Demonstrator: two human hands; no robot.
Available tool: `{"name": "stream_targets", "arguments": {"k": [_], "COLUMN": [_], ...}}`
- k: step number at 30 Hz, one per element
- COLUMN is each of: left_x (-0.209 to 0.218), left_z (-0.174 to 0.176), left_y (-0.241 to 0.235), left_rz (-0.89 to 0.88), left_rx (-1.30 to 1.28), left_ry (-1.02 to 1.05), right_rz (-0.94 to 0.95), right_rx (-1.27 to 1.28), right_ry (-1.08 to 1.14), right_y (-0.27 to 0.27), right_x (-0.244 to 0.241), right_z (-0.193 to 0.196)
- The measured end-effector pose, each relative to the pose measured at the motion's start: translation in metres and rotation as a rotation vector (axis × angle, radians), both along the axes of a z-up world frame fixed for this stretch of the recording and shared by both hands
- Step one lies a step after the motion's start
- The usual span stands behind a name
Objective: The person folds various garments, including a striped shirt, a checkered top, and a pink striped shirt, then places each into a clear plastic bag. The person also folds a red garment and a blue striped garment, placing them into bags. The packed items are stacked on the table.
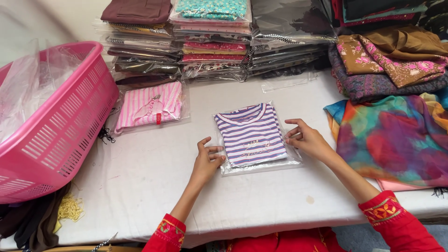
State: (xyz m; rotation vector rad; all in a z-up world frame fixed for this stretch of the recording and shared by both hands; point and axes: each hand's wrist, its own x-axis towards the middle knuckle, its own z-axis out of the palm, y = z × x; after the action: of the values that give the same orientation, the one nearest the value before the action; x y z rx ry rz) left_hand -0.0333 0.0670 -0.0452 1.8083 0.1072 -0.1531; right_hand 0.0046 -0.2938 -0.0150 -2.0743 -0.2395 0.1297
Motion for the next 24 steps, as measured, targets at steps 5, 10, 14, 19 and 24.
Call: {"name": "stream_targets", "arguments": {"k": [5, 10, 14, 19, 24], "left_x": [-0.01, 0.0, 0.008, -0.005, -0.008], "left_z": [0.012, 0.021, 0.01, 0.023, 0.032], "left_y": [-0.005, -0.005, -0.002, -0.004, -0.009], "left_rz": [0.025, 0.002, -0.062, -0.099, -0.084], "left_rx": [0.08, -0.032, -0.056, -0.043, 0.045], "left_ry": [-0.143, 0.114, 0.165, 0.225, 0.26], "right_rz": [-0.035, -0.031, -0.044, 0.011, -0.001], "right_rx": [0.242, 0.36, 0.374, 0.297, 0.238], "right_ry": [0.104, 0.162, 0.217, 0.115, 0.074], "right_y": [-0.01, -0.018, -0.021, -0.025, -0.03], "right_x": [0.01, 0.01, 0.011, 0.009, 0.001], "right_z": [-0.024, -0.027, -0.025, -0.023, -0.017]}}
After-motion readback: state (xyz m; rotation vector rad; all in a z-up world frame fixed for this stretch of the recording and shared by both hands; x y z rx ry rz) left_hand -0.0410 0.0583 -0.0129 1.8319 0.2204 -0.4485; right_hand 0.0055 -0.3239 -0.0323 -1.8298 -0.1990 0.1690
